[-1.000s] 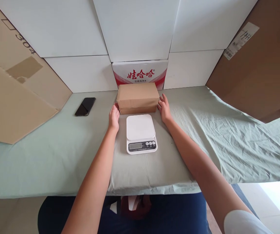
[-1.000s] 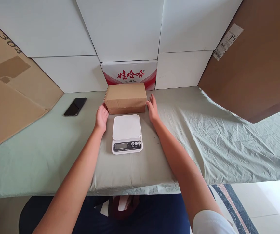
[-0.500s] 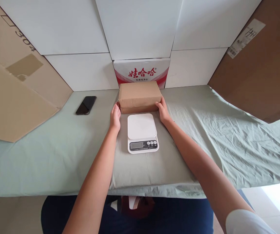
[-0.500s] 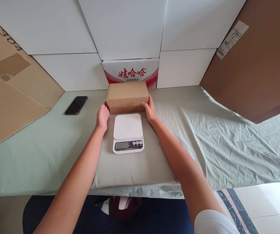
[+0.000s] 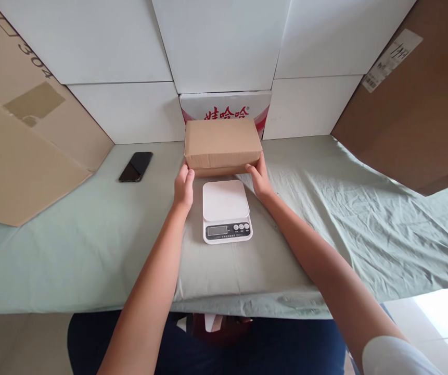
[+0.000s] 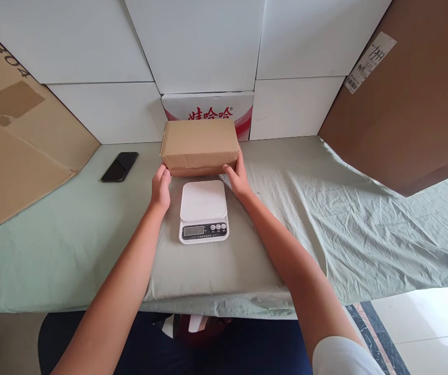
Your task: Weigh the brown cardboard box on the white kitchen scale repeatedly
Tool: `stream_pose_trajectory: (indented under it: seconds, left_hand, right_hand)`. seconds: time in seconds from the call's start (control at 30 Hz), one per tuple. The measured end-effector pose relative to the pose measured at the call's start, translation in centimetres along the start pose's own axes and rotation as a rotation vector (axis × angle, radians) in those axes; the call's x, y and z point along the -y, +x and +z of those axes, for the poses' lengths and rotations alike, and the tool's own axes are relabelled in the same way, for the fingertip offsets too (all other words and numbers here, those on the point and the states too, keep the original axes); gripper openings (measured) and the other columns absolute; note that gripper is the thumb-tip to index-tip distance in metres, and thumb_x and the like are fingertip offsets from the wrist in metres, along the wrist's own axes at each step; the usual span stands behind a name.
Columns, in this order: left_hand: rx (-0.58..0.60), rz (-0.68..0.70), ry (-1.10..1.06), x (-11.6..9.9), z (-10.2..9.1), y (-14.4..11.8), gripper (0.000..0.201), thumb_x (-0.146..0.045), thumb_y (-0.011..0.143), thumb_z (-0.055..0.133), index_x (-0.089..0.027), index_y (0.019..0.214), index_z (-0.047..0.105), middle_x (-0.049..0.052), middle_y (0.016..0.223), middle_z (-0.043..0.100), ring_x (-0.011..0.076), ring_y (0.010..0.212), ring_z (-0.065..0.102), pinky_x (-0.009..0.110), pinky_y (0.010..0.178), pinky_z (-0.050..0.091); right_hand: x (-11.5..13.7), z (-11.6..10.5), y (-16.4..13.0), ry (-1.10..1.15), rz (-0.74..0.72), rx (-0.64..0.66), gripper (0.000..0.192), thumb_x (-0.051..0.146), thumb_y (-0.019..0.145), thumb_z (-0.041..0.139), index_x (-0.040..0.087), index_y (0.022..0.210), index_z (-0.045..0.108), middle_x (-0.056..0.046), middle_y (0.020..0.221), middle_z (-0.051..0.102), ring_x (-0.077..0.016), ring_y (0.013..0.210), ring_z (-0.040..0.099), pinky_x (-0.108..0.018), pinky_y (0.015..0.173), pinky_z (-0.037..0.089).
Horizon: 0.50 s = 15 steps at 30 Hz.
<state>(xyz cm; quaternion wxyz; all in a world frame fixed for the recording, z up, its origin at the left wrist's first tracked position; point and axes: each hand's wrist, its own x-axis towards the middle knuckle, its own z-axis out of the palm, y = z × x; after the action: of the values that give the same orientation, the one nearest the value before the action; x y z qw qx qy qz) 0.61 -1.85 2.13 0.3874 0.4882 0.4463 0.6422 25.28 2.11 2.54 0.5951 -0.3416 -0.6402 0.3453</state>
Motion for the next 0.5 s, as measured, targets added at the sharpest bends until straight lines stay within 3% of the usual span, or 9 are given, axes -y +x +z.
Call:
stream_pose_trajectory:
  seconds: [0.1,0.17,0.37,0.5]
  left_hand:
    - [0.034,0.202,0.12,-1.3,-0.3,-1.8,0.066,-0.07,0.091,0.055,-0.019,0.131,0.065,0.014,0.137,0.068,0.0327,0.14,0.057,0.045,0.118,0.043]
    - [0.051,0.259,0.123,-2.0,-0.5,-3.7,0.066,-0.069,0.093,0.051,-0.019,0.135,0.063,0.015,0.139,0.067,0.0325,0.139,0.057,0.044,0.117,0.043]
    - [0.043,0.226,0.047,-2.6,-1.6,-11.2,0.071,-0.066,0.092,0.053,-0.019,0.146,0.058,0.017,0.148,0.062,0.036,0.147,0.05,0.048,0.124,0.036]
    - [0.032,0.199,0.036,-2.9,-2.1,-14.0,0.076,-0.068,0.092,0.052,-0.018,0.148,0.056,0.018,0.149,0.061,0.0389,0.149,0.047,0.053,0.125,0.035]
  right_hand:
    - [0.9,-0.1,-1.2,-0.043,-0.057,-0.005,0.091,0.066,0.085,0.06,0.035,0.161,0.02,-0.001,0.172,0.028,-0.029,0.161,0.024,-0.052,0.135,0.022]
    - [1.7,-0.3,-2.8,-0.08,-0.078,-0.017,0.099,0.071,0.083,0.061,0.035,0.163,0.016,-0.001,0.175,0.021,-0.0293,0.164,0.018,-0.052,0.136,0.019]
    - [4.2,-1.0,-9.3,-0.118,-0.074,-0.03,0.095,0.068,0.087,0.06,0.037,0.163,0.013,0.0,0.175,0.016,-0.0289,0.165,0.014,-0.051,0.136,0.021]
    - [5.4,-1.0,-11.8,-0.055,-0.035,-0.013,0.09,0.062,0.09,0.06,0.038,0.163,0.013,0.0,0.176,0.015,-0.0299,0.164,0.017,-0.054,0.135,0.023]
